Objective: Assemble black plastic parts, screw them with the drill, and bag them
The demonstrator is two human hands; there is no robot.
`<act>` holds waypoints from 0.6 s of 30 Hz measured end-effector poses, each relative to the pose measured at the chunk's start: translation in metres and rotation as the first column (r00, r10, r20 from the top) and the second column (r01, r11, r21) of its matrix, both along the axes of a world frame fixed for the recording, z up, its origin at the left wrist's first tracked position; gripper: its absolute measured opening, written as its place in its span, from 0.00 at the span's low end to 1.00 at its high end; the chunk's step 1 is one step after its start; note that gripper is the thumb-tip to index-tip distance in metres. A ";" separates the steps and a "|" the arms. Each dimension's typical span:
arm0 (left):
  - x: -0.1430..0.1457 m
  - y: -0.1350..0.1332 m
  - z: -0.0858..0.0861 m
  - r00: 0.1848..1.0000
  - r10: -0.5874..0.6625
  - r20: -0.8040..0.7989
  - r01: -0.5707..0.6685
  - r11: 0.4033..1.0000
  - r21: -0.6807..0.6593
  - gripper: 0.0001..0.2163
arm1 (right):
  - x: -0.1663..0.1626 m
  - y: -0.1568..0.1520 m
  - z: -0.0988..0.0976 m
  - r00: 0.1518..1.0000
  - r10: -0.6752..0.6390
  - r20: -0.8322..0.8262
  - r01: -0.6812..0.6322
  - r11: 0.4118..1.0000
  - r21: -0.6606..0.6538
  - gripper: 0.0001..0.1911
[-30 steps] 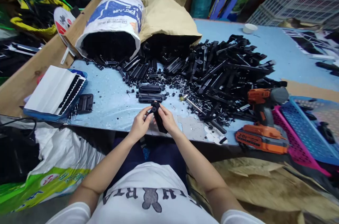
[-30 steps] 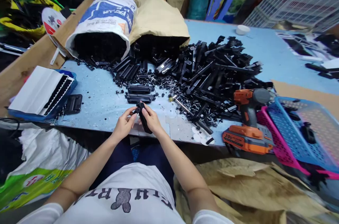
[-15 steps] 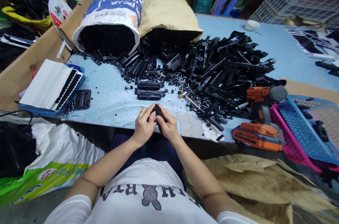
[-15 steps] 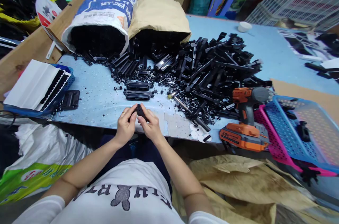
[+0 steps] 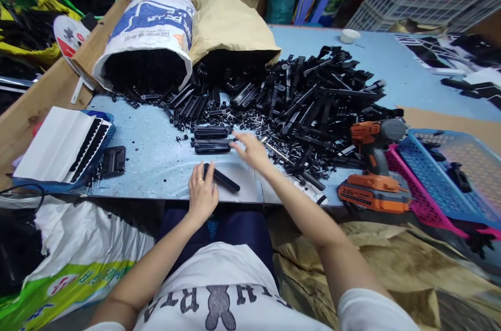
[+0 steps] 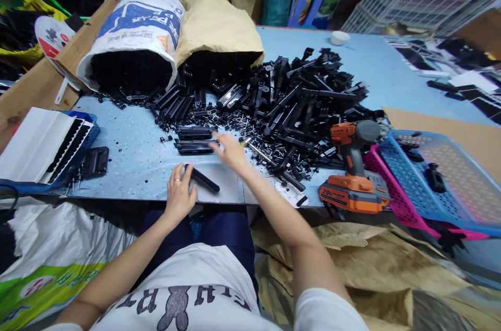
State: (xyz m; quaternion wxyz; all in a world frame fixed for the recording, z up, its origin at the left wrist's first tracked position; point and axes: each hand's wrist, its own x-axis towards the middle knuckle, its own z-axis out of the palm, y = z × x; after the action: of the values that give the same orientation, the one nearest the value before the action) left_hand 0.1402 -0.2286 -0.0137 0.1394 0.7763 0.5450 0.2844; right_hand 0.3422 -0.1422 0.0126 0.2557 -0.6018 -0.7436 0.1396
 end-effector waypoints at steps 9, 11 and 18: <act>0.007 0.031 -0.001 0.808 -0.379 -0.451 0.410 0.911 -0.030 0.19 | 0.101 0.147 0.029 0.727 -0.646 0.233 0.680 0.725 -0.110 0.33; 0.003 0.030 -0.001 0.808 -0.333 -0.486 0.380 0.925 -0.001 0.18 | 0.105 0.152 0.026 0.706 -0.697 0.124 0.708 0.687 -0.167 0.36; 0.001 0.024 0.000 0.794 -0.290 -0.535 0.332 0.943 -0.019 0.17 | 0.111 0.152 0.020 0.637 -0.769 -0.059 0.717 0.618 -0.322 0.27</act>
State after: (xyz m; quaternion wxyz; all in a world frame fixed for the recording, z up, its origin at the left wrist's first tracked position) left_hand 0.1411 -0.2047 -0.0142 -0.0012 0.9078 0.4160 0.0527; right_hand 0.4535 0.0095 0.0321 0.2765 -0.8684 -0.3717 0.1770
